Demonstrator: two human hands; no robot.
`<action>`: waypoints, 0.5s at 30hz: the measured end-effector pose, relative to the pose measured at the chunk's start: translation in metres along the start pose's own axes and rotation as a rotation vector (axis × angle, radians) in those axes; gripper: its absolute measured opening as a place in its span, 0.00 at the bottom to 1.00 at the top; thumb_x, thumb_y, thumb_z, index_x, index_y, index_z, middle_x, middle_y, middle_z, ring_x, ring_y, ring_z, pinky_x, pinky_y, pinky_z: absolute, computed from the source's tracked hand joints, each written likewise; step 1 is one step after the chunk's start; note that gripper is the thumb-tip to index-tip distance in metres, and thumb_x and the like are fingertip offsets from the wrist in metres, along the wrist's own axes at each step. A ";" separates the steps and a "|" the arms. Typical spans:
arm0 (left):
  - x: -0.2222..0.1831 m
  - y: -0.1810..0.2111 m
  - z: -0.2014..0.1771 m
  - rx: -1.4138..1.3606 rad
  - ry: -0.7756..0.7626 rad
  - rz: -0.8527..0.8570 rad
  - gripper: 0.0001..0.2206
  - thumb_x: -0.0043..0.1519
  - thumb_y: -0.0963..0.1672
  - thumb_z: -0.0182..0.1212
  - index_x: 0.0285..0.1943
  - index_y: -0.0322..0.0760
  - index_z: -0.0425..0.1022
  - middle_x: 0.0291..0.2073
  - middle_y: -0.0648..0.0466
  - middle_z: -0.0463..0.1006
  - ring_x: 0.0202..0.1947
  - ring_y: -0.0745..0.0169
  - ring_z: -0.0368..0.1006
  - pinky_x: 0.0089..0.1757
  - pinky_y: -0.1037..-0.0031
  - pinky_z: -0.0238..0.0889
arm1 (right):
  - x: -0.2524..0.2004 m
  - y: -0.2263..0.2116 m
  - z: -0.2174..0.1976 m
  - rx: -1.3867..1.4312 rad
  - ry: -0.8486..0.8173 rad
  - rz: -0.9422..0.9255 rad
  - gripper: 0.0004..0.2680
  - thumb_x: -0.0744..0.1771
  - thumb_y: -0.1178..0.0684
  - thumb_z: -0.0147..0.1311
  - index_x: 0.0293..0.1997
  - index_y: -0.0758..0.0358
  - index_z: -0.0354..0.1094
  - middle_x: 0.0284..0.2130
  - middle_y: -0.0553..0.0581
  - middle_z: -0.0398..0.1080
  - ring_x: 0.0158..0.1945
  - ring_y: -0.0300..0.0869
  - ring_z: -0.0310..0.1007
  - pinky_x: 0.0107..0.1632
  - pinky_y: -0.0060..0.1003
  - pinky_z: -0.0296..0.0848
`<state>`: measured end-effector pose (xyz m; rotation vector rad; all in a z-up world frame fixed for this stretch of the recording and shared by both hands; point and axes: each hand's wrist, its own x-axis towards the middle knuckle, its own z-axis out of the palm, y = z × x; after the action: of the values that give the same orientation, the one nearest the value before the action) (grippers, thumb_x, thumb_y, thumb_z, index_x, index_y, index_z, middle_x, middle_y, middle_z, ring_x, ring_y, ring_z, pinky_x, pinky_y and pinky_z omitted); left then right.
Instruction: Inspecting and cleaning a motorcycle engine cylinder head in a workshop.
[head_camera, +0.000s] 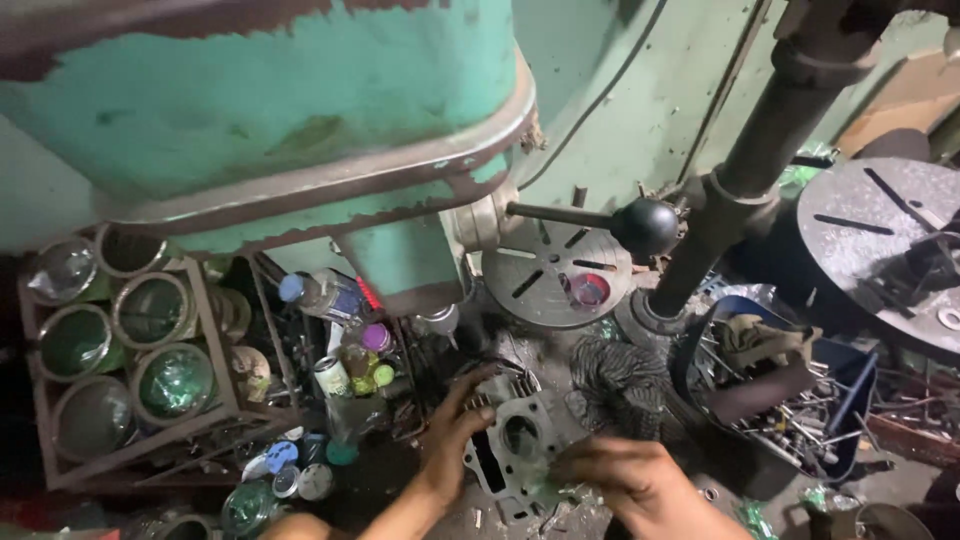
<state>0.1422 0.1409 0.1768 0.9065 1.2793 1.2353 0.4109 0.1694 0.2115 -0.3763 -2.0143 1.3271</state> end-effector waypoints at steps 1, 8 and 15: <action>-0.001 0.001 0.000 -0.030 -0.033 0.040 0.29 0.53 0.47 0.57 0.67 0.37 0.70 0.55 0.48 0.78 0.55 0.58 0.73 0.55 0.70 0.64 | -0.002 0.007 0.003 -0.049 0.012 0.012 0.14 0.61 0.70 0.53 0.47 0.70 0.79 0.44 0.63 0.81 0.49 0.52 0.83 0.51 0.44 0.81; -0.014 0.020 0.009 0.169 -0.068 0.192 0.38 0.48 0.53 0.60 0.71 0.37 0.64 0.60 0.46 0.76 0.62 0.55 0.71 0.59 0.66 0.61 | -0.006 0.002 0.012 -0.392 -0.102 -0.077 0.14 0.62 0.66 0.56 0.52 0.62 0.78 0.51 0.66 0.74 0.55 0.56 0.78 0.55 0.44 0.77; -0.022 0.033 0.015 0.128 -0.175 0.244 0.41 0.49 0.53 0.63 0.73 0.34 0.60 0.59 0.41 0.77 0.61 0.50 0.71 0.61 0.64 0.59 | 0.004 -0.013 0.013 -0.392 -0.167 -0.127 0.13 0.62 0.61 0.59 0.51 0.66 0.75 0.47 0.66 0.72 0.51 0.58 0.76 0.51 0.45 0.75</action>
<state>0.1547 0.1271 0.2155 1.2651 1.1417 1.2401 0.4011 0.1570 0.2212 -0.3144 -2.4003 0.9082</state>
